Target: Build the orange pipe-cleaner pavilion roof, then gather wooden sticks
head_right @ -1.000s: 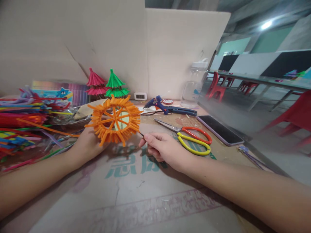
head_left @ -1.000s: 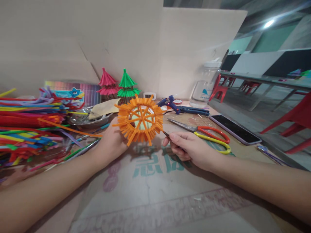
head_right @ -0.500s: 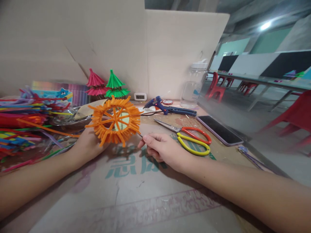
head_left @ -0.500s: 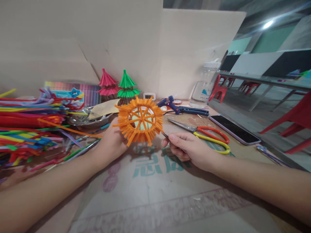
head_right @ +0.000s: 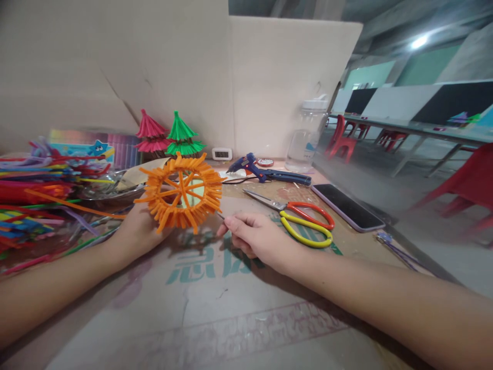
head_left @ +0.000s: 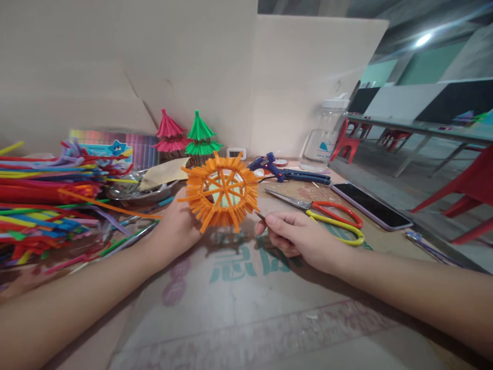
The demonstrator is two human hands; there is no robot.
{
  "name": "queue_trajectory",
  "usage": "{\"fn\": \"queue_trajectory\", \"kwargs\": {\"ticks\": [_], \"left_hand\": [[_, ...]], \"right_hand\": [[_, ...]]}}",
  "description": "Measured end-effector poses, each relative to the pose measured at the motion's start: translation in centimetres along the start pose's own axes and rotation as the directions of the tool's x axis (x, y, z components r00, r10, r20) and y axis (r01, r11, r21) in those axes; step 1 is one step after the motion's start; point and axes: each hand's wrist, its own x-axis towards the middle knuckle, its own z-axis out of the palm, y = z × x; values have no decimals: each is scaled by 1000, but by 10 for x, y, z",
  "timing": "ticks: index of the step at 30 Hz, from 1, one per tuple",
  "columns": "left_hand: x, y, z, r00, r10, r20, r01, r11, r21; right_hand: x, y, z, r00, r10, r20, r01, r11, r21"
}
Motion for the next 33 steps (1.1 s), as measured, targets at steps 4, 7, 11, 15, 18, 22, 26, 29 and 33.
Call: {"fn": "queue_trajectory", "kwargs": {"ticks": [4, 7, 11, 15, 18, 22, 26, 29, 33], "left_hand": [[-3, -2, 2, 1000, 22, -2, -22, 999, -24], [-4, -3, 3, 1000, 6, -7, -6, 999, -44], [-4, -1, 2, 1000, -18, 2, 18, 999, -47], [-4, -1, 2, 1000, -21, 17, 22, 997, -70], [-5, -2, 2, 999, -32, 40, 35, 996, -78], [-4, -1, 1, 998, -43, 38, 44, 999, -24], [-2, 0, 0, 1000, -6, 15, 6, 1000, -8], [-4, -2, 2, 1000, 5, 18, -5, 1000, -25], [-9, -8, 5, 993, -91, 80, 94, 995, -34]], "right_hand": [[-1, 0, 1, 1000, -10, 2, 10, 1000, -14], [0, 2, 0, 1000, -18, -11, 19, 1000, 12], [1, 4, 0, 1000, -12, -12, 12, 999, 38], [0, 2, 1, 1000, -10, -12, 11, 1000, 11], [-1, 1, 1, 1000, -19, -15, 19, 1000, -11], [0, 2, 1, 1000, -16, -19, 16, 1000, 6], [1, 3, 0, 1000, -8, -20, 8, 1000, 14], [-1, 1, 1, 1000, -10, -23, 10, 999, -34], [-9, -2, 6, 994, -108, -8, 102, 962, -252]]}}
